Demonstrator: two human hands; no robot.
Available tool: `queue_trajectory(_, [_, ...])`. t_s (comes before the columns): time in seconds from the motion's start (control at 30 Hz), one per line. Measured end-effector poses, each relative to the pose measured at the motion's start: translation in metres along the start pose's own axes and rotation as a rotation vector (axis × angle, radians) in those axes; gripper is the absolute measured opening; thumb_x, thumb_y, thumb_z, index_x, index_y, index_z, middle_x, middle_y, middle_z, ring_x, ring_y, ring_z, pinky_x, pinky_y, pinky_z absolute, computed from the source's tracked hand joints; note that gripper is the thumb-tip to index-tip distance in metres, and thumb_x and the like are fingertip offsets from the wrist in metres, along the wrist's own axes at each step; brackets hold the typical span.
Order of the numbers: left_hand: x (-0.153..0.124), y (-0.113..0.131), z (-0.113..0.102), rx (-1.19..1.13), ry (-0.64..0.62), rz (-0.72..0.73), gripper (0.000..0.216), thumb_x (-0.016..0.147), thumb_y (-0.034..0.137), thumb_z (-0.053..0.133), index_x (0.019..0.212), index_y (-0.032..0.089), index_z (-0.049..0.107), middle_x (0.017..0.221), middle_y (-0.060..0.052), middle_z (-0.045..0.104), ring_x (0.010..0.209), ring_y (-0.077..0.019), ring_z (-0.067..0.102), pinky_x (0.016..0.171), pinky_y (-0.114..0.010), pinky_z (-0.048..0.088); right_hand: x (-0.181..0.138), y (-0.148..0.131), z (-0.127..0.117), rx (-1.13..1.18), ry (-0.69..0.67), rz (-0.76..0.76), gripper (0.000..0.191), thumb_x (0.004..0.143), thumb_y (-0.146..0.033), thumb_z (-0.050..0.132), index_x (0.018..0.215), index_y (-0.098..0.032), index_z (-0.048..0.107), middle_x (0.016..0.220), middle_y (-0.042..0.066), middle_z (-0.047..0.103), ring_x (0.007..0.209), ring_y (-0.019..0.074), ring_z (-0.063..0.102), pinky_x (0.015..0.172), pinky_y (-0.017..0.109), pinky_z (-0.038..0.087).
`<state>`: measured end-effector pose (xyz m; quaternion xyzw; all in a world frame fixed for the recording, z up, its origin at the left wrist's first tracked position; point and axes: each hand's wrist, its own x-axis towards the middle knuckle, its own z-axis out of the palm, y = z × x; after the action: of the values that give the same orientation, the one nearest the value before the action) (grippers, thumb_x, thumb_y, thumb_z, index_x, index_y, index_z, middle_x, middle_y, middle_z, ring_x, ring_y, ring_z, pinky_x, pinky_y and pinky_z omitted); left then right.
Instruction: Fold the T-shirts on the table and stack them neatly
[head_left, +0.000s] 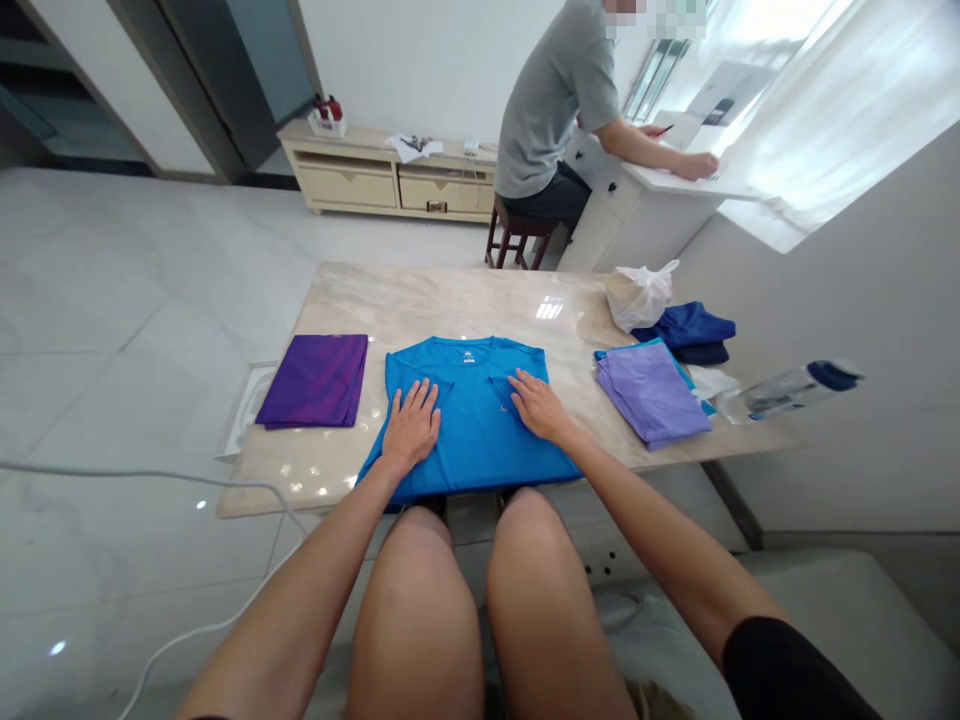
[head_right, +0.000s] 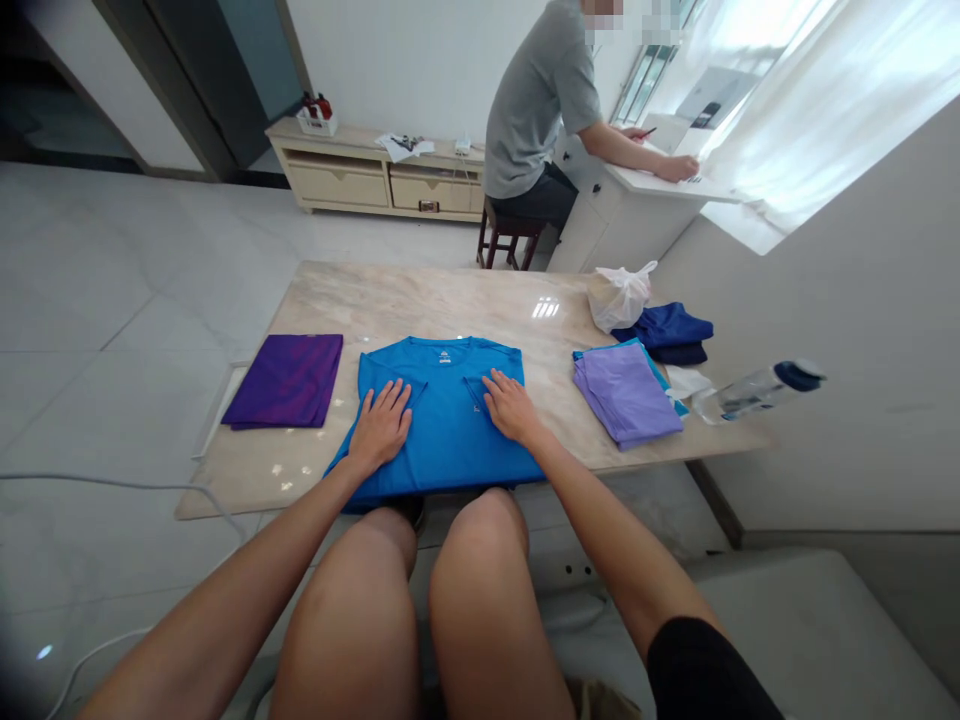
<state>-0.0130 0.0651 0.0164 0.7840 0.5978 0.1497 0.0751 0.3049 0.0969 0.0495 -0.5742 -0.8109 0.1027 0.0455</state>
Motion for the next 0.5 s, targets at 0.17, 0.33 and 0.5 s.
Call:
queue_trajectory(0.17, [0.001,-0.004,0.003,0.040,-0.010,-0.006,0.064,0.114,0.041,0.031,0.175,0.024,0.045,0.182,-0.010,0.038,0.171,-0.0310,0.033,0.142,-0.061,0.021,0.005,0.013,0.032,-0.021,0.007,-0.018,0.066,0.119,-0.045,0.033,0.180,-0.021,0.033,0.189,0.008,0.019,0.176,0.0306,0.015,0.142,0.057,0.014])
queue_trajectory(0.33, [0.000,-0.003,0.003,0.072,-0.020,-0.019,0.065,0.114,0.043,0.033,0.176,0.028,0.042,0.184,-0.007,0.035,0.172,-0.0299,0.032,0.142,-0.060,0.021,0.002,0.016,0.037,-0.045,0.024,-0.028,0.067,0.118,-0.046,0.031,0.180,-0.022,0.033,0.188,0.009,0.020,0.176,0.0310,0.016,0.142,0.058,0.014])
queue_trajectory(0.5, [-0.020,0.007,-0.001,0.116,-0.051,-0.037,0.066,0.113,0.043,0.031,0.176,0.025,0.042,0.184,-0.009,0.034,0.172,-0.0317,0.031,0.141,-0.062,0.022,-0.022,0.006,0.039,-0.024,0.032,-0.030,0.066,0.117,-0.045,0.032,0.180,-0.023,0.035,0.187,0.011,0.022,0.175,0.0329,0.018,0.141,0.061,0.015])
